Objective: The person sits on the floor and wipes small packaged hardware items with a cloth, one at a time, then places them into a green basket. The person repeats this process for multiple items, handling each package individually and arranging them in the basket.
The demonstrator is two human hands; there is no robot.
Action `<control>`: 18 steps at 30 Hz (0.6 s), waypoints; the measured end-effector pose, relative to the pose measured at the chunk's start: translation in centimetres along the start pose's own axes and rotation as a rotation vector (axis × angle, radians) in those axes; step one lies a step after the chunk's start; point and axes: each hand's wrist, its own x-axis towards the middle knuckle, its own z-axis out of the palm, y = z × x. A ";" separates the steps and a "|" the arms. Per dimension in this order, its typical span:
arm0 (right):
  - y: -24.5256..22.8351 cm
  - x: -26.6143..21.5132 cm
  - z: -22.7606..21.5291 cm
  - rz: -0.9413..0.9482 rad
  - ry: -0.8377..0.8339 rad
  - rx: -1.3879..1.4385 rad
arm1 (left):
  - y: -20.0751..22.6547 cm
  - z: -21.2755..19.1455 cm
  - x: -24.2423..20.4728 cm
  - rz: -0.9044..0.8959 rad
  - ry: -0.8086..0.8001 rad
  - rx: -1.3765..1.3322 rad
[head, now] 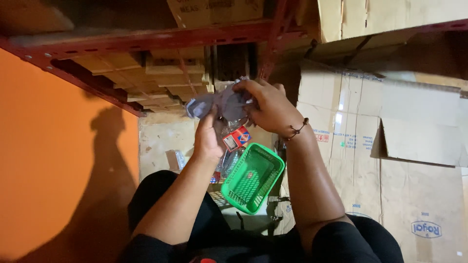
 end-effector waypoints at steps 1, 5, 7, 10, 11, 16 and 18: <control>0.4 0.0 0.6 0.079 0.006 -0.047 | -0.8 -1.3 1.0 0.017 0.031 -0.007; 3.5 0.9 3.6 0.286 0.166 -0.372 | -0.9 -1.6 1.7 0.052 0.131 -0.125; 2.6 0.8 3.7 0.316 0.249 -0.335 | -1.3 -3.9 3.0 0.076 0.153 -0.094; -1.2 0.4 2.5 0.310 0.185 0.051 | -1.7 -2.9 1.7 0.163 0.136 -0.036; -2.9 0.1 2.0 0.263 0.031 0.399 | -1.7 -2.0 0.6 0.227 0.100 -0.008; -3.2 1.9 7.3 0.340 0.235 0.565 | -3.1 -2.4 1.4 0.348 0.100 0.062; -2.6 2.3 8.8 0.347 0.327 0.601 | -2.4 -2.2 1.3 0.386 0.119 0.135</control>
